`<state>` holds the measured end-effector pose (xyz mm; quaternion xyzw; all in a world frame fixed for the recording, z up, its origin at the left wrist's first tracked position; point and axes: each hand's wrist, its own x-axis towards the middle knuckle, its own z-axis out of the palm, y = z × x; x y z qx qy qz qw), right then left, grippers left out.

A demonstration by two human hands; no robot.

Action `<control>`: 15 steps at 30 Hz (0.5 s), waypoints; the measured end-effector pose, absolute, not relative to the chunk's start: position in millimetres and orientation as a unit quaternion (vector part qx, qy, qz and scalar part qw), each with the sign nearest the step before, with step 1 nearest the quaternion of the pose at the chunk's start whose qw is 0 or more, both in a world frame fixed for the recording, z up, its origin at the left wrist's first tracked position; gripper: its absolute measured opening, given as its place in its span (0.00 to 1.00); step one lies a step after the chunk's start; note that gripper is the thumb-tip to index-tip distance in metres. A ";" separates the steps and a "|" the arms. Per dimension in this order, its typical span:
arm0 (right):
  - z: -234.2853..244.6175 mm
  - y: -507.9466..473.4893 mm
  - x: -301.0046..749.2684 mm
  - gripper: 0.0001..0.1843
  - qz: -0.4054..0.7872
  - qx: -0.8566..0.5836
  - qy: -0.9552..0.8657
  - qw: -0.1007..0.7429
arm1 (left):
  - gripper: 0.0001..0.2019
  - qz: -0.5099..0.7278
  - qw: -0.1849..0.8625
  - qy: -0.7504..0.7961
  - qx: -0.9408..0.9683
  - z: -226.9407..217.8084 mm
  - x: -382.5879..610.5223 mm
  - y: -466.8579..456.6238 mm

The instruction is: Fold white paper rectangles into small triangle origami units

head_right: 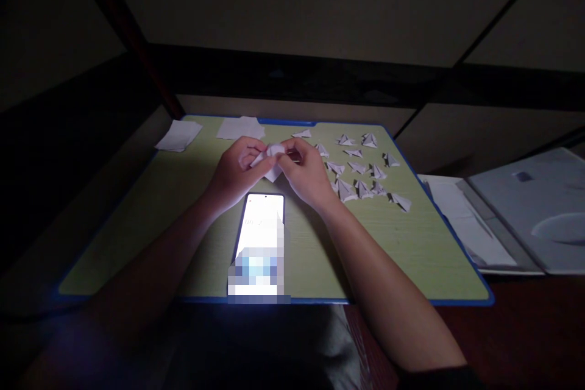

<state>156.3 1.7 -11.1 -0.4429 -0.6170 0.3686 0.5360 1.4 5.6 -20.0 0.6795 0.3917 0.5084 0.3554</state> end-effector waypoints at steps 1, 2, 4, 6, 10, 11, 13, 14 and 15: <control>-10.9 1.8 156.5 0.03 0.369 -0.443 -0.614 0.539 | 0.12 0.511 0.360 0.384 0.679 -19.3 1.8 4.9; -10.8 2.0 156.8 0.04 0.367 -0.443 -0.612 0.542 | 0.13 0.515 0.365 0.378 0.677 -18.2 2.1 4.1; -11.1 2.6 157.9 0.05 0.367 -0.443 -0.608 0.547 | 0.14 0.521 0.377 0.374 0.668 -15.0 2.6 3.1; -12.1 3.3 158.9 0.05 0.373 -0.441 -0.605 0.549 | 0.12 0.523 0.390 0.385 0.653 -11.1 2.8 2.8; -14.3 4.5 159.6 0.06 0.382 -0.432 -0.600 0.554 | 0.07 0.519 0.389 0.429 0.629 -5.3 2.1 3.5; -14.3 4.3 159.3 0.07 0.379 -0.430 -0.601 0.557 | 0.06 0.513 0.389 0.436 0.629 -4.4 1.9 3.7; -13.3 2.9 158.3 0.07 0.371 -0.426 -0.606 0.560 | 0.04 0.497 0.392 0.445 0.633 -3.1 1.5 3.9; -12.3 1.8 157.5 0.07 0.366 -0.426 -0.609 0.560 | 0.03 0.493 0.391 0.450 0.634 -2.8 1.3 4.1; -11.2 0.3 156.7 0.07 0.361 -0.426 -0.613 0.558 | 0.03 0.491 0.388 0.454 0.634 -2.7 1.2 4.3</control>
